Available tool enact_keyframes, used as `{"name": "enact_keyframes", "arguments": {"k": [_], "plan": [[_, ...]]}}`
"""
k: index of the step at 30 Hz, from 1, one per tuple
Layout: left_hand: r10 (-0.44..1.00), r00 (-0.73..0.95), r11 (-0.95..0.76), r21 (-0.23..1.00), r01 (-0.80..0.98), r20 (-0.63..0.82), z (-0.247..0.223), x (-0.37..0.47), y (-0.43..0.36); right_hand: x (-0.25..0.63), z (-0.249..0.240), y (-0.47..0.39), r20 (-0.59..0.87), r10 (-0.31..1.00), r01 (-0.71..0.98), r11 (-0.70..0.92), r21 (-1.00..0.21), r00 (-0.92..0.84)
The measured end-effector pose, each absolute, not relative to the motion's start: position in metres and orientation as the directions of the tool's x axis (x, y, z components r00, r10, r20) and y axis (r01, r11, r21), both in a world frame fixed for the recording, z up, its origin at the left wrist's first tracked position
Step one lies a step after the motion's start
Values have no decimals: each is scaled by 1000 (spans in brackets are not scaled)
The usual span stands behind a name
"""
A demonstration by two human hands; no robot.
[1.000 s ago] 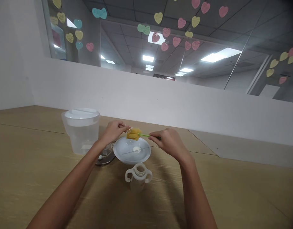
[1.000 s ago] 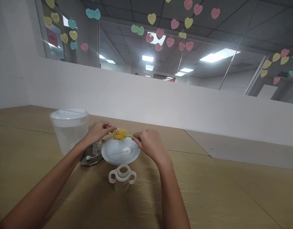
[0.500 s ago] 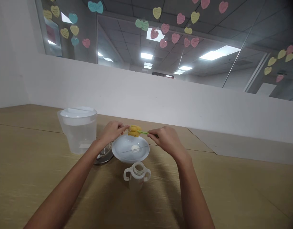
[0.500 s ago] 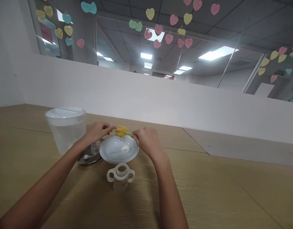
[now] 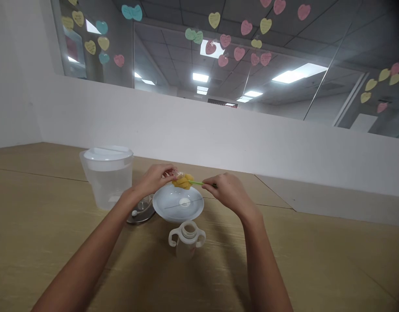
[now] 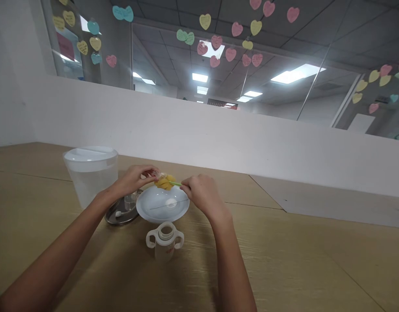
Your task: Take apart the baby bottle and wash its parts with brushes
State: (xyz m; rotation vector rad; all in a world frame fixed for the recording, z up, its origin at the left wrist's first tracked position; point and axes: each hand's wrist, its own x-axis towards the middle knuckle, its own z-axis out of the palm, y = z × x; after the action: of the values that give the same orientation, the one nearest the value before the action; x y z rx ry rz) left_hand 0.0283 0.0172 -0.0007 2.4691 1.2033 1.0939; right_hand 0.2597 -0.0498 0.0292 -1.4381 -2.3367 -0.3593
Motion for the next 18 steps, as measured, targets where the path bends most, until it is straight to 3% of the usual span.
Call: {"name": "enact_keyframes", "arguments": {"k": [8, 18], "plan": [[758, 359, -620, 432, 654, 545, 17, 32, -6, 257, 29, -48, 417, 843, 937, 342, 70, -339], [773, 393, -599, 366, 713, 498, 0, 49, 2, 250, 30, -53, 400, 815, 908, 372, 192, -419]]}}
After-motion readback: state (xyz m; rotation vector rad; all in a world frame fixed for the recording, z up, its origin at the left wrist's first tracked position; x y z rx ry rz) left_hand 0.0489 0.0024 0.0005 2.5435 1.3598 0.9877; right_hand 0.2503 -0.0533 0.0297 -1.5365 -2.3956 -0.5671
